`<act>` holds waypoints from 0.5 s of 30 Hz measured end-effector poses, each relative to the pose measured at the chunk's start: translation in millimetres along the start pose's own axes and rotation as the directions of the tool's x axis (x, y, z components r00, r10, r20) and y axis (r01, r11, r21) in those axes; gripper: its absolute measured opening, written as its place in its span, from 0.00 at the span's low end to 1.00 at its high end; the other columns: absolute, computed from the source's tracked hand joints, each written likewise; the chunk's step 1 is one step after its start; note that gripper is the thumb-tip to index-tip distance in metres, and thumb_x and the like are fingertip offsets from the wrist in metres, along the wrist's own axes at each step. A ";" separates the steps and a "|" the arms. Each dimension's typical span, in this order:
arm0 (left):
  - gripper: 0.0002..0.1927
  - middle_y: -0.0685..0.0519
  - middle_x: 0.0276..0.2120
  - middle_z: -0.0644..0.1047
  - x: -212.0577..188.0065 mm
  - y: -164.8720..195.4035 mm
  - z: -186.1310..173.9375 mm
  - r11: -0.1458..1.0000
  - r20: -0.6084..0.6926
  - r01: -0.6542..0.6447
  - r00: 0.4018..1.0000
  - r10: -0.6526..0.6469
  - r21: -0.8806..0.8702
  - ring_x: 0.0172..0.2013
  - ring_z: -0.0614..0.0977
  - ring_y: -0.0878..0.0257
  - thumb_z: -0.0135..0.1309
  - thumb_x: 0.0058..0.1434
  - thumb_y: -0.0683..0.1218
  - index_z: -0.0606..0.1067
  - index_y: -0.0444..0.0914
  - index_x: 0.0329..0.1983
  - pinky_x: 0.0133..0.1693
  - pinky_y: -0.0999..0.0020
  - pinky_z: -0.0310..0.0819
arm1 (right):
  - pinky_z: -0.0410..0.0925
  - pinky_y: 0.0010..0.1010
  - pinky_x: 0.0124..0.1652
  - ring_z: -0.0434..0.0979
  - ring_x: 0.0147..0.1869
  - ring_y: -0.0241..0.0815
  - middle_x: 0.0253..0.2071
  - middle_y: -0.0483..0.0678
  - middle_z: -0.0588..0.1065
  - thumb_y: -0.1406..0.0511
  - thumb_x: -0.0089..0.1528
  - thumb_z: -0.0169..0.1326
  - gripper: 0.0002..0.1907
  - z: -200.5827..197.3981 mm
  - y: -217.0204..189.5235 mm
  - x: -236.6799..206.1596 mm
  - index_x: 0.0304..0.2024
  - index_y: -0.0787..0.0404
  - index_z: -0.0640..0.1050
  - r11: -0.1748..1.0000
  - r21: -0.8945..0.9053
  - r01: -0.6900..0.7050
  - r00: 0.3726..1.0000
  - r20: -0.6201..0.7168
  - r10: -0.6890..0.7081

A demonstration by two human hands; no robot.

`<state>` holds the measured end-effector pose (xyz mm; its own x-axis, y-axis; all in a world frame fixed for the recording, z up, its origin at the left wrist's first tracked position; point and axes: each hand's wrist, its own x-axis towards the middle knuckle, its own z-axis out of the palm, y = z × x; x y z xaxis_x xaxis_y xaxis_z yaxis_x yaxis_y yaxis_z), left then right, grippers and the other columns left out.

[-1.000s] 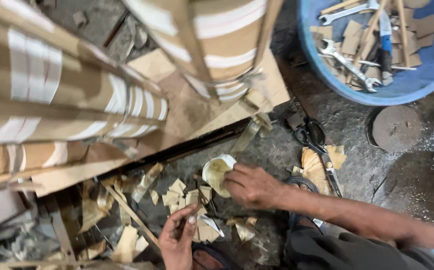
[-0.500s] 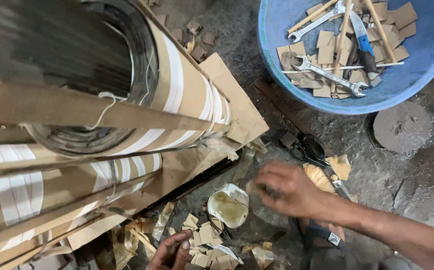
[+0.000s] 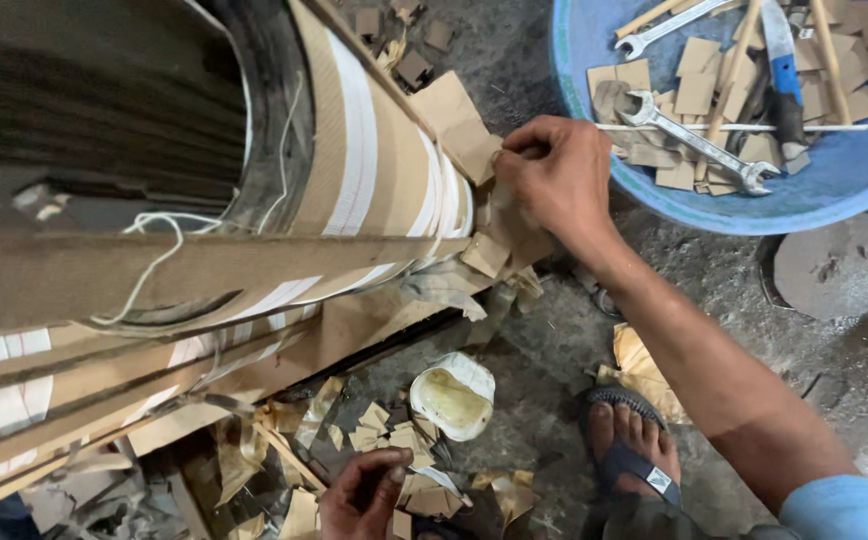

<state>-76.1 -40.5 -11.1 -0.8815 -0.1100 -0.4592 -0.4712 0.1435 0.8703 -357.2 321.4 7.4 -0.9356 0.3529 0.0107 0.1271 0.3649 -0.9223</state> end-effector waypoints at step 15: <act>0.06 0.51 0.38 0.85 -48.7 64.0 26.1 0.984 0.158 0.165 0.972 -0.175 0.073 0.40 0.84 0.68 0.59 0.62 0.36 0.82 0.33 0.42 0.42 0.69 0.79 | 0.74 0.46 0.40 0.80 0.35 0.62 0.31 0.61 0.78 0.72 0.52 0.57 0.07 5.9 6.0 10.2 0.31 0.63 0.84 0.778 -0.398 0.486 0.872 0.160 -0.463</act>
<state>-64.1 -0.3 62.3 -0.7788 0.0234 -0.6268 -0.6114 0.1949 0.7670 -367.9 322.1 -0.3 -0.9272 0.0008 0.3745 -0.2249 0.7985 -0.5584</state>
